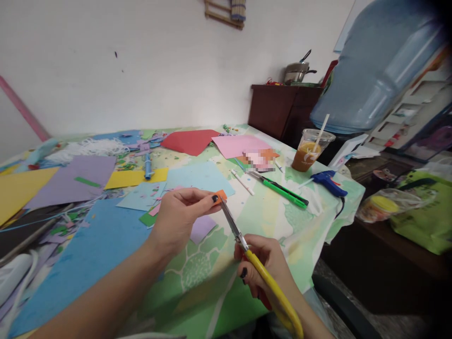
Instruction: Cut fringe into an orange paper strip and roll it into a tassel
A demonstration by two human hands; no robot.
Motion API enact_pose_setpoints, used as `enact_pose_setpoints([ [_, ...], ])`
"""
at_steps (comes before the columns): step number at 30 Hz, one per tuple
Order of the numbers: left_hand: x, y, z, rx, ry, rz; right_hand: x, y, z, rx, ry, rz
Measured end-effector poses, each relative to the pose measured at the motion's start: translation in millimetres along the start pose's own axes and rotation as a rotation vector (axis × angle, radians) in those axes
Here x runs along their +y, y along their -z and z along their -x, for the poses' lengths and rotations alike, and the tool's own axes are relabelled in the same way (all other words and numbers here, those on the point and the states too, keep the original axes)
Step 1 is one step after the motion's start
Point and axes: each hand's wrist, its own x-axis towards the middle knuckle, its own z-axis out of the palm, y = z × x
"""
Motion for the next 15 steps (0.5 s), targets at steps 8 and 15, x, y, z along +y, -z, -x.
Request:
enact_pose_setpoints([
  [8,0.6,-1.6,-1.0,0.022,-0.008,-0.017,4.2,-1.7,-1.0,0.043,-0.052,-0.004],
  [15,0.8,-2.0,-0.1,0.025,-0.007,0.015,6.6,-1.4,-1.4,0.05,-0.059,-0.037],
])
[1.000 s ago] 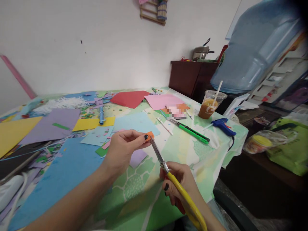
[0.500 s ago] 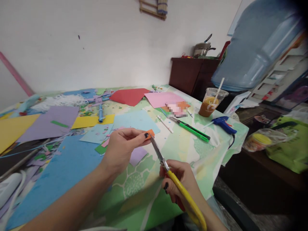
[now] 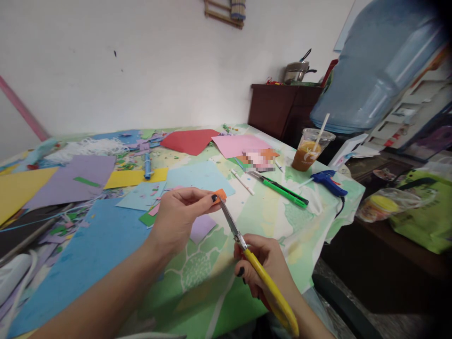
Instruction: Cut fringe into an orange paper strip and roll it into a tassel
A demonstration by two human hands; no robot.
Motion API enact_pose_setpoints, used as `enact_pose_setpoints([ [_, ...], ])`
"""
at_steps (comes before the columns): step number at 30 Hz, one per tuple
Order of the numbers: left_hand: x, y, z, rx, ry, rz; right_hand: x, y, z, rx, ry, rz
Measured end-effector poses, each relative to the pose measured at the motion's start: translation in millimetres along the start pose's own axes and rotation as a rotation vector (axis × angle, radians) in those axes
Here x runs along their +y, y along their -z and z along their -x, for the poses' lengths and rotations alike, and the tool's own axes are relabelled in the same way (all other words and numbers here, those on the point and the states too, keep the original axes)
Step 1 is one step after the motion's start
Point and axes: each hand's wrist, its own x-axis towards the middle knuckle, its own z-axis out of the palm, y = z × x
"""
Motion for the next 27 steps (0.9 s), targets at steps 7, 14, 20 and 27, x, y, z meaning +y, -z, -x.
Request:
enact_pose_setpoints([
  [7,-1.0,0.7,-0.9,0.006,0.002,0.004,-2.8,-3.4,-0.8,0.015,0.004,0.009],
  [14,-0.3,0.0,-0.1,-0.02,0.02,0.037,-2.1,1.9,1.0,-0.054,0.064,0.012],
  [20,-0.6,-0.1,0.1,-0.01,0.023,0.037,-4.7,2.1,1.8,-0.083,0.067,-0.009],
  [27,-0.1,-0.6,0.5,0.006,0.022,0.012,-3.7,-0.8,-0.2,-0.055,0.034,-0.003],
])
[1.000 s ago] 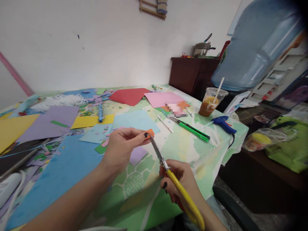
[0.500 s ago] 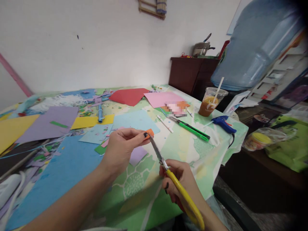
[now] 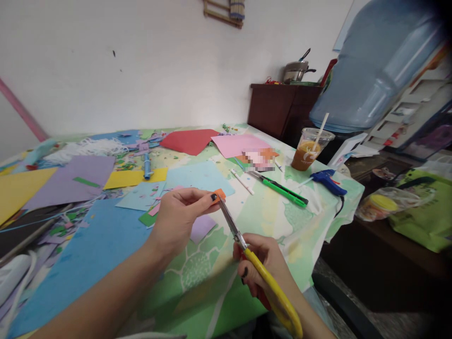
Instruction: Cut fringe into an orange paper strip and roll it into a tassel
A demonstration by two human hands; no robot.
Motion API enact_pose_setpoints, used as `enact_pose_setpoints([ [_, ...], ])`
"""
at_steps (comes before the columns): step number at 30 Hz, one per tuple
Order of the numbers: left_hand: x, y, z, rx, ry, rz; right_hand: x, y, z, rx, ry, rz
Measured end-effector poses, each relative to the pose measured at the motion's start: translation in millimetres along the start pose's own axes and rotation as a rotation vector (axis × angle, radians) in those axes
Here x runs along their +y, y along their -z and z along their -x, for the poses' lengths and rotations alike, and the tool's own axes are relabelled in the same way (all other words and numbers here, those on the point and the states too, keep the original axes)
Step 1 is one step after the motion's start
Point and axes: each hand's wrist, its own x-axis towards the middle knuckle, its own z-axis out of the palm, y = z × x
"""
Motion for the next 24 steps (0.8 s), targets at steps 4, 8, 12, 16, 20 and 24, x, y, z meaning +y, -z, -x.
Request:
enact_pose_setpoints([
  [4,-0.2,-1.2,-0.2,0.012,0.002,-0.001,2.8,0.0,-1.4,0.022,-0.007,-0.012],
  [8,0.7,-1.9,0.9,0.02,0.007,0.001,4.8,-0.4,-1.7,0.038,-0.015,-0.039],
  [12,2.0,-1.0,2.1,0.013,0.013,0.0,5.7,-0.9,-1.5,0.04,-0.026,-0.045],
  [16,1.0,0.0,0.8,0.008,0.01,0.013,5.8,-2.1,-1.7,0.044,-0.027,-0.049],
  [20,-0.3,-0.2,-1.2,-0.013,0.006,0.062,6.2,-3.1,-1.7,0.059,-0.02,-0.041],
  [24,0.3,-1.6,-1.8,-0.027,0.026,0.103,6.3,-2.9,-0.7,0.08,-0.003,-0.038],
])
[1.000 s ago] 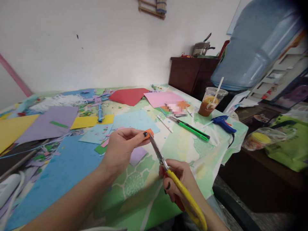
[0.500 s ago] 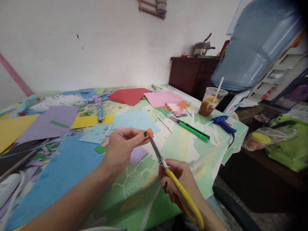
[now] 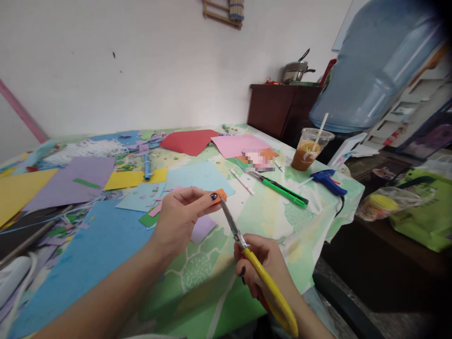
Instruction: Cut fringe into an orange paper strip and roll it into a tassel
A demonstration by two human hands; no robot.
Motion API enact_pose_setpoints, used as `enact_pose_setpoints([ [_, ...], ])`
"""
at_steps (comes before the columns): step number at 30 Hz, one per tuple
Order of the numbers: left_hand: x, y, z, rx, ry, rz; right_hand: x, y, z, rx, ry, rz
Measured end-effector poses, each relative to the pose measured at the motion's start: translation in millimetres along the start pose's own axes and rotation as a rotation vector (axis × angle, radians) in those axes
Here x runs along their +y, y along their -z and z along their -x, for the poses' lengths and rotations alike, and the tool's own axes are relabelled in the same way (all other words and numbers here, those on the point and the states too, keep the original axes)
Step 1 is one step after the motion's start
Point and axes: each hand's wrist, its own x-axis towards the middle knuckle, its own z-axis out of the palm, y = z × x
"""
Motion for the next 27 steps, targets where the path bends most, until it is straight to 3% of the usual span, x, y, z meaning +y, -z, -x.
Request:
enact_pose_setpoints([
  [22,1.1,1.8,2.4,-0.03,-0.033,-0.081,-1.7,-1.2,1.6,0.005,-0.015,0.054],
  [27,-0.5,1.9,0.7,-0.019,-0.032,-0.046,-6.4,1.7,3.6,-0.074,0.038,0.057],
])
